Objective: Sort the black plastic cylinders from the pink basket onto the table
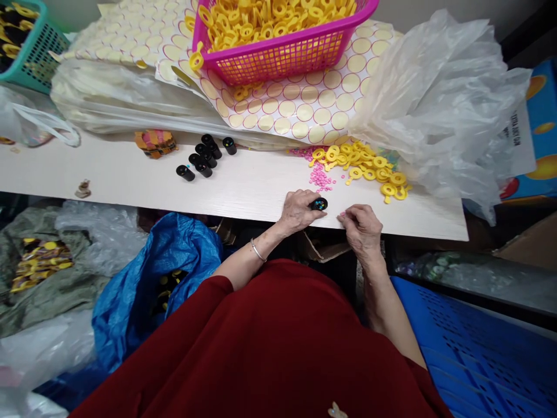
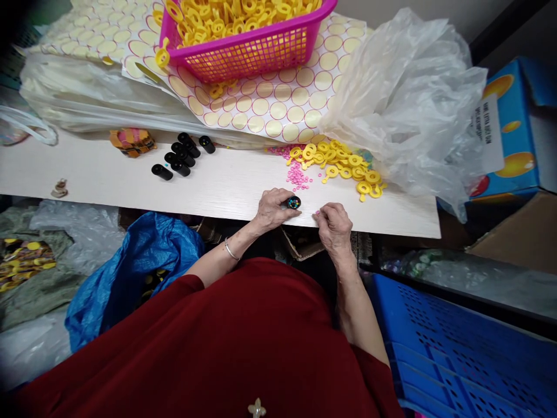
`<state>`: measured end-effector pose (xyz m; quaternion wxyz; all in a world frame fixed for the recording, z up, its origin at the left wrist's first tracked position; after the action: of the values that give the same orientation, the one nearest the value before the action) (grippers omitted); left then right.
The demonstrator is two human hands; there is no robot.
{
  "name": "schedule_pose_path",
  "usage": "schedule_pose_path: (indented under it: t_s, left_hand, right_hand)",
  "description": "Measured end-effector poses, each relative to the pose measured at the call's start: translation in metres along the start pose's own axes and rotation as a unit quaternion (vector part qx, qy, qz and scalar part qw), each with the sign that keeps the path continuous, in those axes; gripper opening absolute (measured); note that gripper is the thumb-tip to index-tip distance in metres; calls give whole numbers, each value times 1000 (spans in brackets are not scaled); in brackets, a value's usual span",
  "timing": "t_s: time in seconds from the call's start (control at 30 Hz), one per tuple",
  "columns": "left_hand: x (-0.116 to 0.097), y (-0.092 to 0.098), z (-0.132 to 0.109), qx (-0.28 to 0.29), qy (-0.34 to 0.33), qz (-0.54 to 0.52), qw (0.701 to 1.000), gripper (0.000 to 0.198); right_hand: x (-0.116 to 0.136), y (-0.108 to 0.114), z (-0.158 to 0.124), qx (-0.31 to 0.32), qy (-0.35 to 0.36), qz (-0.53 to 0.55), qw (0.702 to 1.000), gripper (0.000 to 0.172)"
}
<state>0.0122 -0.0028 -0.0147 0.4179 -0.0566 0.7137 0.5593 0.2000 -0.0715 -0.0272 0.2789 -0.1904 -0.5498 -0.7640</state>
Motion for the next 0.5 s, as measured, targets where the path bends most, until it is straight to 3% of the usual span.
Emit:
schedule_pose_path:
  t_s: [0.2, 0.4, 0.5]
  left_hand:
    - [2, -2, 2, -2, 6, 0, 1000, 32]
    - [4, -6, 2, -3, 1, -9, 1000, 34]
    - [4, -7, 1, -11, -2, -7, 1000, 31]
  right_hand:
    - [4, -3, 7, 30, -28, -44, 998, 13]
    - [34, -2, 24, -19, -7, 37, 999, 10]
    - [45, -7, 36, 12, 19, 25, 999, 11]
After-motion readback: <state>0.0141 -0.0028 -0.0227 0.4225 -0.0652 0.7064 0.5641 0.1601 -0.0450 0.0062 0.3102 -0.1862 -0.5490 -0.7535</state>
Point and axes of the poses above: each hand's wrist, its own z-axis towards the middle knuckle, its own y-axis out of the back of the hand, x = y × z, the point moved 2 cm from there along z, towards the middle knuckle, and after that the axes turned 8 degrees about x, right-handed, at the moved point
